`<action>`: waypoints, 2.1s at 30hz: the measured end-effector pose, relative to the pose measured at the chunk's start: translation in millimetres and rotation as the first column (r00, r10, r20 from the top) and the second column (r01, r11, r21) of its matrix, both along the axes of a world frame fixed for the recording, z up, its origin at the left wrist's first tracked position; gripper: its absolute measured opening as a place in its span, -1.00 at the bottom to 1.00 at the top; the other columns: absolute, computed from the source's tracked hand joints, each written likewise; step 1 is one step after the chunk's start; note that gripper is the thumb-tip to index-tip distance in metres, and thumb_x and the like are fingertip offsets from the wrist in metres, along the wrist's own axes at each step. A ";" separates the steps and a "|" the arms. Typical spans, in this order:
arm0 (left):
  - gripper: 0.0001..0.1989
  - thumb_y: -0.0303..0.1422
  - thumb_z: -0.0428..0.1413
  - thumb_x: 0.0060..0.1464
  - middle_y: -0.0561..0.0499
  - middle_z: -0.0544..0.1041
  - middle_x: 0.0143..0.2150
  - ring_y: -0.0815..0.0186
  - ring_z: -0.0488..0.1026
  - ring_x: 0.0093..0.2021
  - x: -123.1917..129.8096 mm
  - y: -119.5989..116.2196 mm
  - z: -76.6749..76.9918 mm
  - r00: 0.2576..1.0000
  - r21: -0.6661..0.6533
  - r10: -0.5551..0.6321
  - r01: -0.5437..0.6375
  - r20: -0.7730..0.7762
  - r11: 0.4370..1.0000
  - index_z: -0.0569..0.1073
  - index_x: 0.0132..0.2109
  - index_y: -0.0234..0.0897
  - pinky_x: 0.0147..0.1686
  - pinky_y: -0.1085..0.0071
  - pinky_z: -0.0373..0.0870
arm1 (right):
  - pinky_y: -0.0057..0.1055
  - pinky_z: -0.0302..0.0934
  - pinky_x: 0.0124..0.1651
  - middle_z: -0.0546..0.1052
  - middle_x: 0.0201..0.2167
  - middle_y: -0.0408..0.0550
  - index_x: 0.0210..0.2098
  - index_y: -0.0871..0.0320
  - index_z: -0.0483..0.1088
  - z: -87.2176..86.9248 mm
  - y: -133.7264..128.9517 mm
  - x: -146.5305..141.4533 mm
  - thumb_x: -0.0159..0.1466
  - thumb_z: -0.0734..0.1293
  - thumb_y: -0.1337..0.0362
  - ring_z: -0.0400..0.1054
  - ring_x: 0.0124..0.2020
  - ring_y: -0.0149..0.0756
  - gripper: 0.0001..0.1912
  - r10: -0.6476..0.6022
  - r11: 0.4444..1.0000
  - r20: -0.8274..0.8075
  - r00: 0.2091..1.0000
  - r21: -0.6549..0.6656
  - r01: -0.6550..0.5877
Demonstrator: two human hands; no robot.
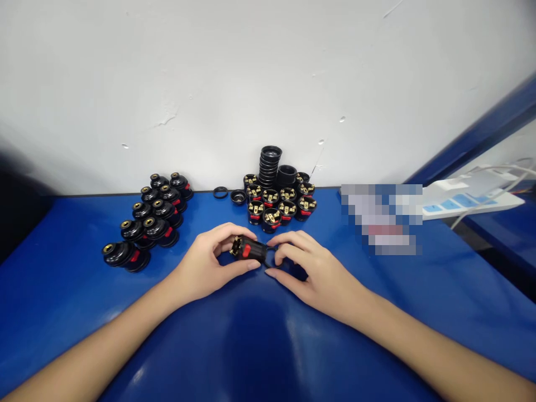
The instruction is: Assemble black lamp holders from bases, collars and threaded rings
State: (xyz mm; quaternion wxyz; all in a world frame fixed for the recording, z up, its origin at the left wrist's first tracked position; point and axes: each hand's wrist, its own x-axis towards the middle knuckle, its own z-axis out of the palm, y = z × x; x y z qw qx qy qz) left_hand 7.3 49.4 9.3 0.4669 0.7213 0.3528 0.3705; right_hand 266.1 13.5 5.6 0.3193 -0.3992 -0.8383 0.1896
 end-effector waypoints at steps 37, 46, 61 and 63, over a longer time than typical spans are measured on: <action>-0.69 -0.32 0.44 0.18 -0.07 0.75 -0.02 0.18 0.74 -0.03 14.1 -12.7 -1.4 0.988 -0.036 0.122 -0.119 0.095 0.992 0.67 0.05 -0.20 0.06 0.30 0.71 | -0.06 0.59 0.31 0.62 0.10 0.05 0.08 0.03 0.51 -5.8 -1.9 -8.5 0.42 0.53 0.33 0.62 0.17 -0.13 -0.73 -0.081 0.950 -0.650 0.755 -0.280 -0.139; -0.71 -0.28 0.44 0.18 -0.05 0.77 -0.17 0.24 0.74 -0.22 14.6 -13.6 0.9 0.988 -0.118 0.109 -0.097 0.105 0.988 0.67 0.00 -0.28 -0.14 0.37 0.72 | -0.02 0.61 0.31 0.50 0.15 0.03 0.10 -0.02 0.61 -6.2 -0.8 -5.5 0.37 0.53 0.49 0.57 0.22 -0.10 -0.61 0.003 0.962 -0.643 0.766 -0.208 -0.178; -0.78 -0.35 0.33 0.35 -0.12 0.69 0.07 0.24 0.70 0.02 8.0 -7.0 -3.0 0.992 0.153 0.048 -0.067 0.120 0.986 0.75 0.09 -0.13 -0.04 0.43 0.73 | -0.26 0.69 0.13 0.68 -0.01 -0.06 0.07 0.00 0.64 -8.8 4.0 -5.7 0.27 0.62 0.44 0.70 0.06 -0.20 -0.58 -0.095 0.929 -0.693 0.714 -0.320 -0.187; -0.80 -0.36 0.23 0.44 -0.11 0.69 0.03 0.33 0.69 -0.11 7.5 -7.1 -1.8 0.993 0.223 0.074 -0.092 0.088 0.971 0.78 0.04 -0.13 -0.11 0.49 0.71 | -0.25 0.70 0.11 0.70 -0.02 -0.05 0.06 0.02 0.65 -8.4 4.6 -6.0 0.27 0.63 0.43 0.71 0.04 -0.18 -0.60 -0.109 0.922 -0.691 0.715 -0.339 -0.187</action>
